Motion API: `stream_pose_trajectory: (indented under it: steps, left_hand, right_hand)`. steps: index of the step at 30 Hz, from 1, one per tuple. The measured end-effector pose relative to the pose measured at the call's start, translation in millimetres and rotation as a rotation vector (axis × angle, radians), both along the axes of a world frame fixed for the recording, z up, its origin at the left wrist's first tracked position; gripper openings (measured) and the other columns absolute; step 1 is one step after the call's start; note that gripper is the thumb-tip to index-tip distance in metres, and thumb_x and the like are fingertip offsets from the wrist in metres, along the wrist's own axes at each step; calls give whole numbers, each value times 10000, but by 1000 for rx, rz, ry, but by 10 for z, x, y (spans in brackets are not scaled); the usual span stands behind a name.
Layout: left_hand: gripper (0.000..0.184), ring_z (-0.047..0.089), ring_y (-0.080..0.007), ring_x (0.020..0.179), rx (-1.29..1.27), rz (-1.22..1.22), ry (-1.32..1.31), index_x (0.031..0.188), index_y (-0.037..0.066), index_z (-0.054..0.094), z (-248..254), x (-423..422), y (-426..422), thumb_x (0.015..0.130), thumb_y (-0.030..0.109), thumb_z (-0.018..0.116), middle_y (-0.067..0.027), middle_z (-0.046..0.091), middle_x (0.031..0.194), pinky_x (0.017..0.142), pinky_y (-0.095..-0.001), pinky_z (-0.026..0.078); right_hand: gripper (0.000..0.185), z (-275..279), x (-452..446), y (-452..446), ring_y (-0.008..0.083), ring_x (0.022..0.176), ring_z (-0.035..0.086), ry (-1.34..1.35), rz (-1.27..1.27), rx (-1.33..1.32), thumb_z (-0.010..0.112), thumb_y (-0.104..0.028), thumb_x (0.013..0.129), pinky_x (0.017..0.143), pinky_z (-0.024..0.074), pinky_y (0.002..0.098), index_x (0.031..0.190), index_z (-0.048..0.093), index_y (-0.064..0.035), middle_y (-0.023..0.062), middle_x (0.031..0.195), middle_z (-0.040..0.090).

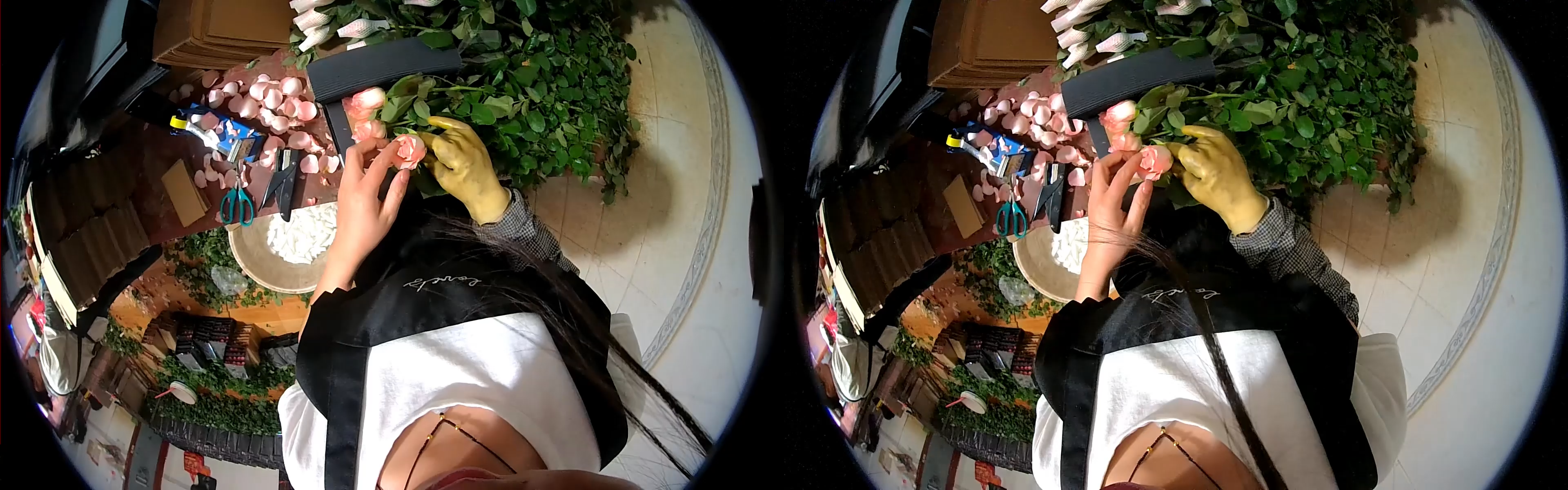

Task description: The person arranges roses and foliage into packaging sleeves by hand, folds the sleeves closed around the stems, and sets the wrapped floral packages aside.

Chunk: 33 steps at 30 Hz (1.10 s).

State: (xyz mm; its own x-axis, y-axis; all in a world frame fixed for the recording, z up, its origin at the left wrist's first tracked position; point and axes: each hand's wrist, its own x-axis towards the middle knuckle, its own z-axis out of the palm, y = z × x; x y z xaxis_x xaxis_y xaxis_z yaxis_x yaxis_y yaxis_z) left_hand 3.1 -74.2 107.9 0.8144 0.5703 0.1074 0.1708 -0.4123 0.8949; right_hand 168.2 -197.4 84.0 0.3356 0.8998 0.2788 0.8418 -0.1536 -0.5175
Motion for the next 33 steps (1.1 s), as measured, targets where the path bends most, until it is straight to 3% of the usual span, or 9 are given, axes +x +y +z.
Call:
stream_pose_trajectory:
  steps: [6, 8, 9, 17, 22, 26, 29, 33]
  left_hand:
    - [368, 565, -310, 1087, -33, -49, -76, 1211, 22, 619, -44, 90, 84, 859, 75, 716, -145, 561, 1178, 937, -379, 473]
    - [329, 571, -306, 1058, 13, 87, -63, 1124, 22, 623, -62, 99, 70, 820, 63, 740, -131, 575, 1137, 918, -374, 477]
    - [342, 577, -345, 1023, 69, 78, -74, 1088, 19, 608, -45, 84, 75, 789, 58, 770, -149, 564, 1133, 878, -404, 485]
    - [410, 559, -293, 1046, 18, 29, -34, 1246, 31, 621, 60, -3, -33, 851, 51, 730, -143, 551, 1156, 910, -361, 471]
    - [354, 552, -277, 1060, -76, -6, -67, 1207, 55, 654, -51, 96, 88, 859, 67, 720, -123, 550, 1150, 932, -351, 463]
    - [340, 553, -276, 1079, -103, -202, -167, 1172, 50, 665, -136, 184, 275, 838, 55, 726, -124, 533, 1157, 899, -360, 503]
    - [292, 546, -270, 1142, -362, -318, -143, 1117, 70, 670, -134, 203, 358, 834, 101, 737, -120, 545, 1240, 995, -358, 445]
    - [312, 558, -280, 1124, -226, -331, -130, 1110, 69, 672, -109, 201, 439, 812, 115, 753, -122, 548, 1227, 970, -359, 461]
  right_hand:
    - [416, 36, -7, 8, 295, 1062, 639, 6, -6, -6, 687, 34, 657, 981, 496, 408, 1062, 694, -60, 70, 790, 639]
    - [415, -15, 1, -4, 295, 1064, 639, 15, -10, 11, 695, 33, 653, 977, 497, 409, 1057, 696, -63, 71, 789, 639]
    - [414, -32, 2, -3, 295, 1065, 639, 27, -11, 28, 703, 31, 650, 974, 498, 410, 1053, 698, -66, 71, 787, 640]
    - [419, 4, -10, 1, 280, 1053, 646, 40, -22, 28, 765, -8, 657, 976, 497, 396, 1063, 694, -80, 58, 834, 663]
    - [400, -11, 27, 8, 272, 1045, 650, -6, 23, 20, 778, -27, 675, 988, 493, 398, 1062, 694, -83, 62, 836, 673]
    - [376, 66, 56, 32, 294, 1042, 652, 131, 80, -10, 768, -41, 710, 994, 488, 426, 1075, 695, -97, 75, 829, 686]
    - [376, 83, 51, 19, 318, 1054, 650, 191, 56, -16, 761, -53, 726, 991, 487, 439, 1094, 700, -109, 79, 833, 695]
    - [382, 59, 91, -6, 336, 1095, 638, 250, 55, -62, 754, -61, 736, 982, 490, 440, 1112, 710, -113, 77, 917, 713]
